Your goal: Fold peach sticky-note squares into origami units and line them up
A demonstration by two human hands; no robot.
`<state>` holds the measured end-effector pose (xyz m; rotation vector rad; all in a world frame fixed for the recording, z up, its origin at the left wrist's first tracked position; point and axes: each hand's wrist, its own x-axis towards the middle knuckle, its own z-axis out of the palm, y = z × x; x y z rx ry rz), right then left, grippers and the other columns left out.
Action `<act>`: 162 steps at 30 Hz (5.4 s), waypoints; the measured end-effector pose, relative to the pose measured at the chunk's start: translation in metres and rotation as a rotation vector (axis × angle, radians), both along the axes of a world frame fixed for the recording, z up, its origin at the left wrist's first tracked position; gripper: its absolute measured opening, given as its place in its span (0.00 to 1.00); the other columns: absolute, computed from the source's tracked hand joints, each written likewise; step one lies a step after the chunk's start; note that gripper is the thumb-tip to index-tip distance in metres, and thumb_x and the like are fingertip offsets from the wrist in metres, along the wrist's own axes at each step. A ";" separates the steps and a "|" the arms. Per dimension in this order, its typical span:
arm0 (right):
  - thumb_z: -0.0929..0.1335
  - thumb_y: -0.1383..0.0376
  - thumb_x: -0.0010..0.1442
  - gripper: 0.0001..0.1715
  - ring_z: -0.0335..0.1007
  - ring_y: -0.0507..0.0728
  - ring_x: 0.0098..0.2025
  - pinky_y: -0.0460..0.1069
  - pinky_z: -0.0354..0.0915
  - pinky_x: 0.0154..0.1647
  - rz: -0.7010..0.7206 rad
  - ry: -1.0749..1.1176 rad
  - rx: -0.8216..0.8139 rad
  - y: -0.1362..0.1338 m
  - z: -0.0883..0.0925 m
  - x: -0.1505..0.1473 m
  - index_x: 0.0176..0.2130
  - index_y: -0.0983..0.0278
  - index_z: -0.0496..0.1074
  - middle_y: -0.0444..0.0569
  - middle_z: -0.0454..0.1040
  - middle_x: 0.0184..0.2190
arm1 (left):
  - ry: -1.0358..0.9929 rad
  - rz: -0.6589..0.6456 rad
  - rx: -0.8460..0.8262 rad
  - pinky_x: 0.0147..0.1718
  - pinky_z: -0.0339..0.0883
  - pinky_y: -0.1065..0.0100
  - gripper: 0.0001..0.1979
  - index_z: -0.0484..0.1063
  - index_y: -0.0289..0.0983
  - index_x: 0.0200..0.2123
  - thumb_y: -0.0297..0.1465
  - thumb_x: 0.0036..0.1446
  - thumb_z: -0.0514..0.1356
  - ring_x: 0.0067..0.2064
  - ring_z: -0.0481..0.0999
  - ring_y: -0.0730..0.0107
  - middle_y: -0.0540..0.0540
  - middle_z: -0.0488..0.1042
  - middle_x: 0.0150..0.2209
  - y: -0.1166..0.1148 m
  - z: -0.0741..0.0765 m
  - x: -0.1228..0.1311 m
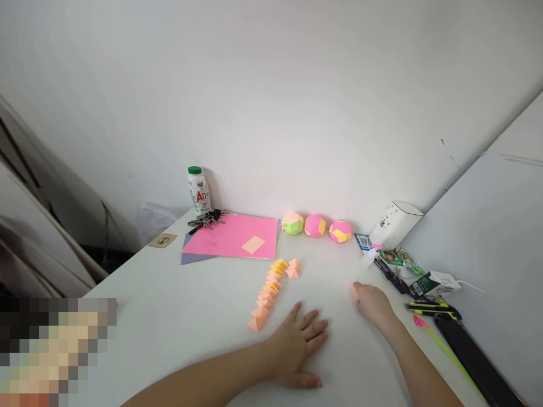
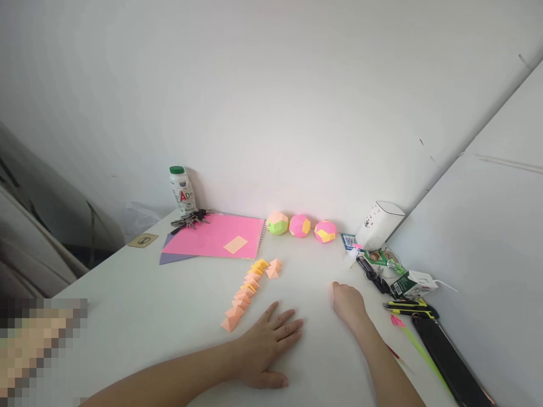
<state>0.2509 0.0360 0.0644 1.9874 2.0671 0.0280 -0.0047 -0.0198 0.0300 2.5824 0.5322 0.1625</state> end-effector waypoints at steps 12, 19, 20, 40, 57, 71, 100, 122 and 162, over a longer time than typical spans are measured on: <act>0.55 0.62 0.67 0.21 0.73 0.58 0.33 0.47 0.61 0.30 -0.064 0.290 0.212 -0.009 0.003 -0.009 0.36 0.64 0.74 0.51 0.77 0.30 | -0.243 0.053 -0.164 0.60 0.27 0.41 0.32 0.60 0.38 0.59 0.48 0.57 0.53 0.66 0.46 0.44 0.38 0.56 0.64 0.003 -0.009 0.001; 0.64 0.57 0.63 0.16 0.73 0.59 0.39 0.51 0.69 0.39 0.275 1.325 0.301 -0.035 -0.031 -0.067 0.34 0.63 0.77 0.52 0.76 0.36 | -0.806 0.499 -1.095 0.47 0.65 0.54 0.26 0.72 0.34 0.42 0.48 0.61 0.46 0.38 0.77 0.60 0.39 0.77 0.38 0.020 -0.015 0.004; 0.64 0.59 0.62 0.14 0.72 0.60 0.42 0.52 0.69 0.42 0.339 1.347 0.339 -0.036 -0.039 -0.071 0.35 0.61 0.77 0.53 0.75 0.39 | -0.859 0.520 -1.167 0.43 0.67 0.56 0.26 0.72 0.33 0.39 0.49 0.60 0.48 0.36 0.77 0.60 0.40 0.77 0.36 0.022 -0.015 0.005; 0.68 0.59 0.58 0.16 0.65 0.53 0.25 0.46 0.63 0.26 0.154 1.567 0.071 -0.043 -0.050 -0.076 0.22 0.64 0.71 0.45 0.70 0.22 | -0.813 0.633 -1.120 0.22 0.65 0.69 0.22 0.65 0.35 0.32 0.49 0.59 0.49 0.24 0.71 0.71 0.48 0.71 0.25 0.020 -0.015 0.005; 0.67 0.56 0.60 0.16 0.64 0.51 0.23 0.46 0.62 0.24 0.108 1.608 -0.111 -0.042 -0.052 -0.071 0.26 0.64 0.71 0.43 0.66 0.21 | -0.735 0.531 -1.151 0.25 0.62 0.70 0.19 0.65 0.34 0.38 0.46 0.58 0.55 0.24 0.68 0.75 0.50 0.68 0.26 0.020 -0.017 0.002; 0.68 0.55 0.59 0.16 0.66 0.51 0.22 0.47 0.65 0.24 -0.085 1.708 -0.221 -0.045 -0.054 -0.074 0.38 0.60 0.59 0.40 0.70 0.22 | -0.694 0.521 -1.126 0.25 0.63 0.70 0.19 0.67 0.34 0.41 0.44 0.59 0.53 0.26 0.69 0.73 0.48 0.70 0.27 0.018 -0.019 0.002; 0.67 0.55 0.60 0.15 0.68 0.50 0.23 0.46 0.66 0.24 -0.014 1.706 -0.265 -0.042 -0.051 -0.071 0.31 0.64 0.67 0.43 0.73 0.22 | -0.691 0.620 -1.081 0.23 0.64 0.70 0.18 0.67 0.34 0.38 0.45 0.59 0.53 0.25 0.70 0.73 0.49 0.70 0.25 0.019 -0.021 0.004; 0.66 0.56 0.60 0.15 0.68 0.51 0.22 0.46 0.67 0.23 -0.011 1.687 -0.258 -0.041 -0.053 -0.070 0.30 0.64 0.66 0.44 0.72 0.22 | -0.699 0.610 -1.078 0.23 0.65 0.70 0.17 0.67 0.34 0.36 0.44 0.60 0.53 0.24 0.71 0.72 0.49 0.71 0.25 0.019 -0.022 0.004; 0.66 0.54 0.59 0.17 0.64 0.49 0.19 0.45 0.62 0.20 -0.031 1.734 -0.253 -0.044 -0.060 -0.069 0.29 0.65 0.65 0.42 0.69 0.18 | -0.524 0.665 -1.064 0.19 0.62 0.73 0.16 0.66 0.35 0.29 0.43 0.54 0.58 0.19 0.69 0.75 0.49 0.73 0.21 0.018 -0.017 0.006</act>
